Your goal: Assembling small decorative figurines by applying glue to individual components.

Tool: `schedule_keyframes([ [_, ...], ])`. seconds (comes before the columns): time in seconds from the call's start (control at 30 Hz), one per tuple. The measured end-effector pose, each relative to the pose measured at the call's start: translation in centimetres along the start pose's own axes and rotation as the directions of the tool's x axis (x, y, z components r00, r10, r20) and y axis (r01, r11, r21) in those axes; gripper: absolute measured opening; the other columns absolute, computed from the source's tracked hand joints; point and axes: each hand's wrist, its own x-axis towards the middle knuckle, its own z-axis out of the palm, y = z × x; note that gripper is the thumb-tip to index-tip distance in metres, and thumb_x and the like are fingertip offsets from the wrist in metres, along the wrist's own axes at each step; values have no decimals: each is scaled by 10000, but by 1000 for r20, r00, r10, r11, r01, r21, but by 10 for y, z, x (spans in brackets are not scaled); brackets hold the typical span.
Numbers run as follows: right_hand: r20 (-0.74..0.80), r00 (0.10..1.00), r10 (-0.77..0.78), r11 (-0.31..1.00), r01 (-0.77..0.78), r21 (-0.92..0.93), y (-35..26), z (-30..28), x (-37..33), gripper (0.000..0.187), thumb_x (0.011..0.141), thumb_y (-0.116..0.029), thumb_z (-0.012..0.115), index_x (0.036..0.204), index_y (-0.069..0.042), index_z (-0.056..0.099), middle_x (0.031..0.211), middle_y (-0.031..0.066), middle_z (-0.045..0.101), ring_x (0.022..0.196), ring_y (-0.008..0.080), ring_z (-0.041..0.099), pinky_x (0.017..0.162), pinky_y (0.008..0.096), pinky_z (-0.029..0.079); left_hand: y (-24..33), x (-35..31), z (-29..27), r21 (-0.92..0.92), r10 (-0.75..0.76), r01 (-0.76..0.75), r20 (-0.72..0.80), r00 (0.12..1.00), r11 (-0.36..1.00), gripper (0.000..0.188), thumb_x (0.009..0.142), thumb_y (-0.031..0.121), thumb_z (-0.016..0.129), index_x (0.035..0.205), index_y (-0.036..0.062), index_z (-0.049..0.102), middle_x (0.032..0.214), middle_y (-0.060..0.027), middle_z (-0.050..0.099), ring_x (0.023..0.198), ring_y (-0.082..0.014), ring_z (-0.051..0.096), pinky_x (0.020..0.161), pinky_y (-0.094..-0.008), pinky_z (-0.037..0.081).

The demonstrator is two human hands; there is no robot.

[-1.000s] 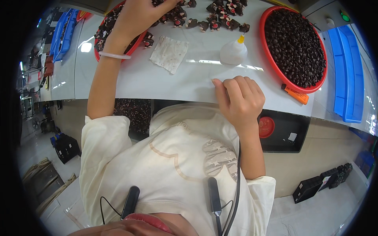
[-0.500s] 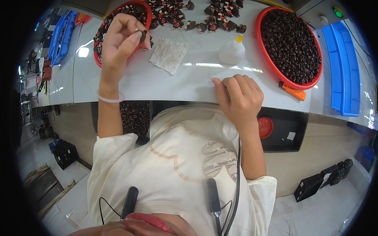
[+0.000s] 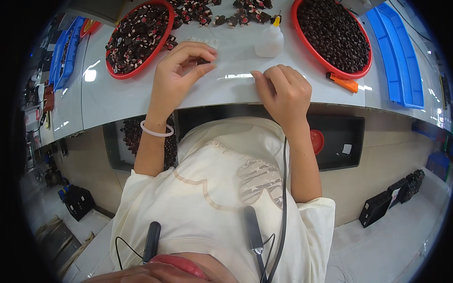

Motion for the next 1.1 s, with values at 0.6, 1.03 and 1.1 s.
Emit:
schedule_keyframes([
  [0.6,-63,994,-90,993,85,-81,3,5,-5,245,727,-129,689,587,-70,497,509,24,464,458,188,444,443,301,338,21,-51,-36,296,-162,154,2,987,943,162,751,-9,604,912,4,620,900,-69,624,752,-147,560,685,-239,447],
  [1.03,48,999,-27,978,16,210,-30,-4,-10,192,676,-104,718,790,-42,576,808,81,611,703,232,572,619,311,437,-1,-38,-2,64,-49,43,85,995,997,162,746,-19,620,907,-5,618,928,-72,618,829,-158,580,745,-259,466],
  [1.1,57,977,-208,956,190,223,-43,4,-6,265,656,-112,724,870,-42,584,929,94,628,824,253,595,705,327,458,-4,-38,-1,-127,-180,190,87,980,974,158,762,-23,617,920,-15,613,938,-66,632,854,-140,587,757,-251,471],
])
